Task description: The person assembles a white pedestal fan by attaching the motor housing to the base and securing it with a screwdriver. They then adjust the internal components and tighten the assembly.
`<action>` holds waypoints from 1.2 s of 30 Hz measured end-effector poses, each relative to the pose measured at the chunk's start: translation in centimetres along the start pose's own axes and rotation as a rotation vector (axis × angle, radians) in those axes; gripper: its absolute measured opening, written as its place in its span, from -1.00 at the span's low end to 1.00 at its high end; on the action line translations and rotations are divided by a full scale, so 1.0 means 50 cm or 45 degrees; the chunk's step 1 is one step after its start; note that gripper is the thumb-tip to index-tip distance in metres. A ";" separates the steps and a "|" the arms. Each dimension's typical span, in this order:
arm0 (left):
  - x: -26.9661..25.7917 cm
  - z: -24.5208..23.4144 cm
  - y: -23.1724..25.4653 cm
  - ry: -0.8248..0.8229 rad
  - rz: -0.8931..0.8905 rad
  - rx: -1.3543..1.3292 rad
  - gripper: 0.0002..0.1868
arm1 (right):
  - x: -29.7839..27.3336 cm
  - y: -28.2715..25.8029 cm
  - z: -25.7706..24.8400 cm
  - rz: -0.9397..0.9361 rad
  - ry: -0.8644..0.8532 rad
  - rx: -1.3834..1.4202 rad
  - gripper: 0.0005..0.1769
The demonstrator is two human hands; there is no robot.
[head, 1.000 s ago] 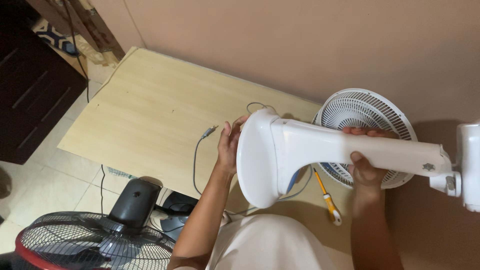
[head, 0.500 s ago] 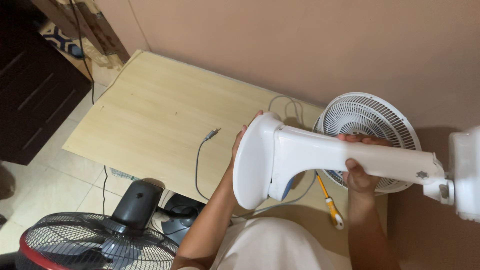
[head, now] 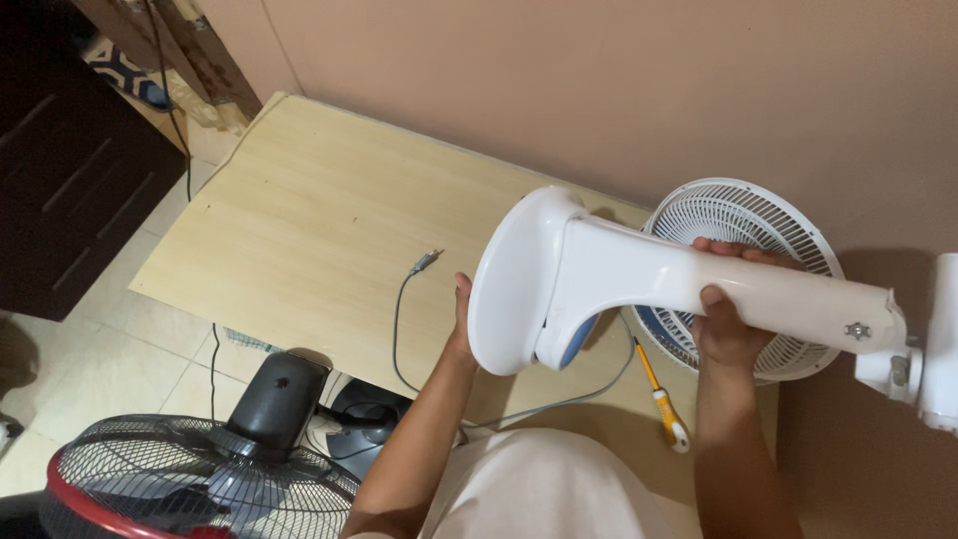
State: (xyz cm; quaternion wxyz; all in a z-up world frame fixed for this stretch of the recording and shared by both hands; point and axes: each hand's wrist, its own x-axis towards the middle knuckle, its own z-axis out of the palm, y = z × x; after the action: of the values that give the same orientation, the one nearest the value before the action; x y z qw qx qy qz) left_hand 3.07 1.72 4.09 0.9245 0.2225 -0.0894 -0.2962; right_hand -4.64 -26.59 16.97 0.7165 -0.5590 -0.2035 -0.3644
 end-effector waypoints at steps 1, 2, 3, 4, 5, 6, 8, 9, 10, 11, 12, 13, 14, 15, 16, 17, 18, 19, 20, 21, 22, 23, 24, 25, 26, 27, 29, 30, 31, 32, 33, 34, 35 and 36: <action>0.002 -0.021 -0.018 -0.001 0.018 -0.010 0.27 | 0.000 0.002 0.003 -0.006 0.027 -0.007 -0.50; 0.001 -0.034 -0.029 -0.002 0.036 -0.021 0.30 | 0.001 0.006 0.007 -0.012 0.053 -0.014 -0.49; 0.000 -0.039 -0.034 0.025 0.021 -0.042 0.30 | 0.002 0.010 0.010 -0.023 0.082 -0.025 -0.48; -0.005 -0.035 -0.036 0.051 0.007 -0.064 0.29 | 0.002 0.017 0.014 -0.025 0.129 -0.041 -0.48; -0.011 -0.026 -0.037 0.079 -0.008 -0.088 0.29 | 0.002 0.026 0.020 -0.025 0.175 -0.058 -0.48; -0.014 -0.014 -0.035 0.078 -0.001 -0.062 0.29 | 0.003 0.032 0.024 -0.025 0.221 -0.076 -0.47; -0.017 0.010 -0.021 0.076 0.027 0.000 0.29 | 0.012 0.048 0.032 -0.073 0.288 -0.072 -0.50; -0.018 0.020 -0.016 0.123 -0.016 -0.037 0.29 | 0.012 0.052 0.034 -0.090 0.323 -0.076 -0.51; -0.016 0.027 -0.011 0.169 -0.058 -0.075 0.30 | 0.013 0.055 0.035 -0.112 0.346 -0.081 -0.53; -0.010 0.031 -0.004 0.210 -0.097 -0.109 0.30 | 0.017 0.060 0.037 -0.142 0.368 -0.083 -0.54; -0.006 0.033 -0.001 0.214 -0.108 -0.099 0.30 | 0.023 0.065 0.037 -0.171 0.389 -0.085 -0.56; -0.008 0.031 0.001 0.224 -0.122 -0.090 0.30 | 0.028 0.069 0.038 -0.148 0.414 -0.088 -0.53; -0.011 0.025 0.000 0.233 -0.136 -0.080 0.30 | 0.034 0.071 0.036 -0.126 0.440 -0.092 -0.51; -0.018 0.017 -0.003 0.240 -0.133 -0.109 0.31 | 0.037 0.071 0.032 -0.105 0.465 -0.097 -0.48; -0.029 0.005 -0.008 0.246 -0.130 -0.137 0.33 | 0.035 0.070 0.029 -0.108 0.474 -0.148 -0.47; -0.033 -0.009 -0.009 0.242 -0.124 -0.162 0.34 | 0.040 0.071 0.027 -0.122 0.482 -0.197 -0.47; -0.041 -0.021 -0.012 0.123 -0.037 -0.209 0.31 | 0.046 0.073 0.024 -0.135 0.490 -0.246 -0.47; -0.059 -0.029 -0.021 0.007 0.044 -0.261 0.28 | 0.047 0.073 0.021 -0.111 0.524 -0.316 -0.46; -0.072 -0.032 -0.030 -0.110 0.124 -0.314 0.27 | 0.049 0.074 0.019 -0.088 0.559 -0.386 -0.45; -0.082 -0.027 -0.041 -0.052 0.236 0.041 0.14 | 0.050 0.076 0.022 -0.058 0.591 -0.453 -0.44; -0.089 -0.014 -0.055 0.008 0.344 0.396 0.08 | 0.050 0.075 0.025 -0.059 0.609 -0.483 -0.43; -0.091 0.000 -0.063 0.067 0.451 0.754 0.10 | 0.051 0.074 0.032 -0.064 0.627 -0.510 -0.41; -0.096 0.016 -0.069 0.165 0.402 0.757 0.08 | 0.052 0.074 0.041 -0.069 0.645 -0.537 -0.40; -0.106 0.034 -0.082 0.263 0.345 0.754 0.07 | 0.051 0.072 0.050 -0.081 0.625 -0.518 -0.41; -0.112 0.045 -0.090 0.362 0.289 0.751 0.08 | 0.055 0.071 0.061 -0.092 0.604 -0.499 -0.42; -0.114 0.047 -0.089 0.378 0.340 0.875 0.04 | 0.058 0.071 0.075 -0.103 0.584 -0.477 -0.42; -0.116 0.042 -0.091 0.408 0.447 1.125 -0.03 | 0.067 0.063 0.101 -0.013 0.632 -0.482 -0.46; -0.117 0.036 -0.090 0.423 0.445 1.128 -0.05 | 0.074 0.059 0.114 0.031 0.655 -0.483 -0.47; -0.119 0.031 -0.089 0.439 0.441 1.130 -0.07 | 0.081 0.057 0.126 0.026 0.659 -0.507 -0.49; -0.122 0.028 -0.087 0.455 0.437 1.132 -0.09 | 0.089 0.056 0.137 0.020 0.663 -0.531 -0.52; -0.124 0.027 -0.083 0.446 0.417 1.089 -0.11 | 0.097 0.056 0.148 0.014 0.664 -0.551 -0.54; -0.128 0.028 -0.078 0.436 0.397 1.046 -0.13 | 0.104 0.054 0.157 0.064 0.686 -0.551 -0.54; -0.135 0.034 -0.074 0.430 0.377 1.003 -0.14 | 0.108 0.049 0.163 0.117 0.708 -0.552 -0.54; -0.141 0.042 -0.071 0.449 0.381 1.044 -0.14 | 0.111 0.046 0.168 0.170 0.729 -0.552 -0.54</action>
State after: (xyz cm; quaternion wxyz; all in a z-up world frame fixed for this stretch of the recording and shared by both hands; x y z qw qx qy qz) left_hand -5.07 2.55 4.09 0.7940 0.6009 -0.0718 -0.0577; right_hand 1.65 -19.99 21.81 0.6315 -0.5853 0.1242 -0.4931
